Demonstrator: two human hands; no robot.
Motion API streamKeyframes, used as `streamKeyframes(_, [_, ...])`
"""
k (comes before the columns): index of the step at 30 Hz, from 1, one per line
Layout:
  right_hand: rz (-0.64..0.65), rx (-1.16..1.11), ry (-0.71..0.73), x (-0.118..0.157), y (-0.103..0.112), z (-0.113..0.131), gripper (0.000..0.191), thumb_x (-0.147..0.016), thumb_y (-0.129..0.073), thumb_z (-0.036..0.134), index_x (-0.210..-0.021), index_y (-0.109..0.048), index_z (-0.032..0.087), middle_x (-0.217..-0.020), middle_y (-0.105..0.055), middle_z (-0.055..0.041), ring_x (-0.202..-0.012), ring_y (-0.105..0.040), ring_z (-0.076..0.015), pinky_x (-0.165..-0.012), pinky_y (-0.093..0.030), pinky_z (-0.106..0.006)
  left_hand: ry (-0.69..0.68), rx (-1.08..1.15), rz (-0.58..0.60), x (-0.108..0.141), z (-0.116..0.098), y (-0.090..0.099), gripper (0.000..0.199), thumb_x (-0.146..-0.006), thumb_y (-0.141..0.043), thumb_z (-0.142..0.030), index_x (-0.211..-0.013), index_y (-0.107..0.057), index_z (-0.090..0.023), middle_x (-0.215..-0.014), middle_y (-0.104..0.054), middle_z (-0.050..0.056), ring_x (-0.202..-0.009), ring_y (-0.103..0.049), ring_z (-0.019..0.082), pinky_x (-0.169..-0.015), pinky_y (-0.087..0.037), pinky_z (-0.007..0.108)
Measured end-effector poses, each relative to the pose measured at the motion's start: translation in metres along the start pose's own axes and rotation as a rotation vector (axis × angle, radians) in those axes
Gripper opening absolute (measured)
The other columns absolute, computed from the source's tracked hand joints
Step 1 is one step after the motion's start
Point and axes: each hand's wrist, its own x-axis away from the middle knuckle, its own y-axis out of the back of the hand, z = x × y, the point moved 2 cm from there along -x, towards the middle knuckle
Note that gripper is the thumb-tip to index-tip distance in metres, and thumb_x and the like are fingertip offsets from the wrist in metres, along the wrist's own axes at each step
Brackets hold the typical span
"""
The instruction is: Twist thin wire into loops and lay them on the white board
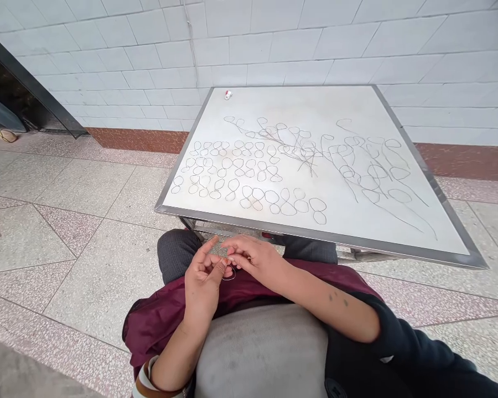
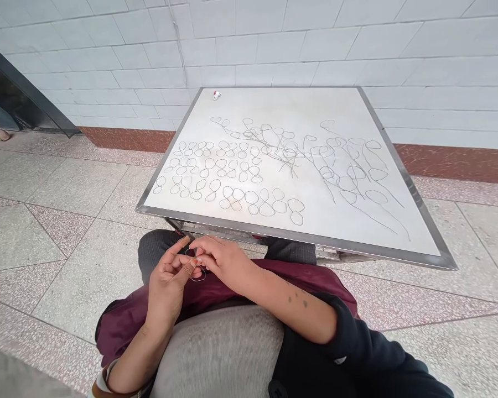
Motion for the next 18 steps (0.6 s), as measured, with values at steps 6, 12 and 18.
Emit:
streamKeyframes(6, [-0.015, -0.065, -0.07, 0.003, -0.003, -0.003, 0.03, -0.092, -0.05, 0.015, -0.121, -0.049, 0.023, -0.092, -0.065, -0.0021, -0.077, -0.063, -0.0137, -0.073, -0.053, -0.03, 0.015, 0.079, -0.025, -0.002, 0.005, 0.002, 0.052, -0.077, -0.071, -0.026, -0.126, -0.056, -0.016, -0.067, -0.066, -0.004, -0.06, -0.06, 0.01, -0.069, -0.051, 0.026])
streamKeyframes(12, [-0.015, -0.089, -0.192, 0.004, -0.003, -0.001, 0.019, -0.084, -0.061, 0.018, -0.1, -0.05, 0.021, -0.08, -0.061, 0.0014, -0.068, -0.059, -0.0121, -0.057, -0.048, -0.023, 0.037, 0.214, -0.107, -0.009, 0.004, 0.004, 0.05, -0.074, -0.074, -0.026, -0.121, -0.058, -0.017, -0.072, -0.067, -0.002, -0.078, -0.067, 0.014, -0.077, -0.054, 0.029])
streamKeyframes(18, [-0.08, 0.068, -0.103, 0.001, -0.008, -0.006, 0.007, -0.085, -0.057, 0.014, -0.087, -0.059, 0.02, -0.084, -0.061, -0.0017, -0.067, -0.056, -0.0128, -0.059, -0.046, -0.024, 0.048, 0.293, -0.118, -0.017, 0.008, 0.004, 0.045, -0.07, -0.078, -0.024, -0.111, -0.062, -0.016, -0.074, -0.068, -0.001, -0.065, -0.064, 0.01, -0.067, -0.054, 0.025])
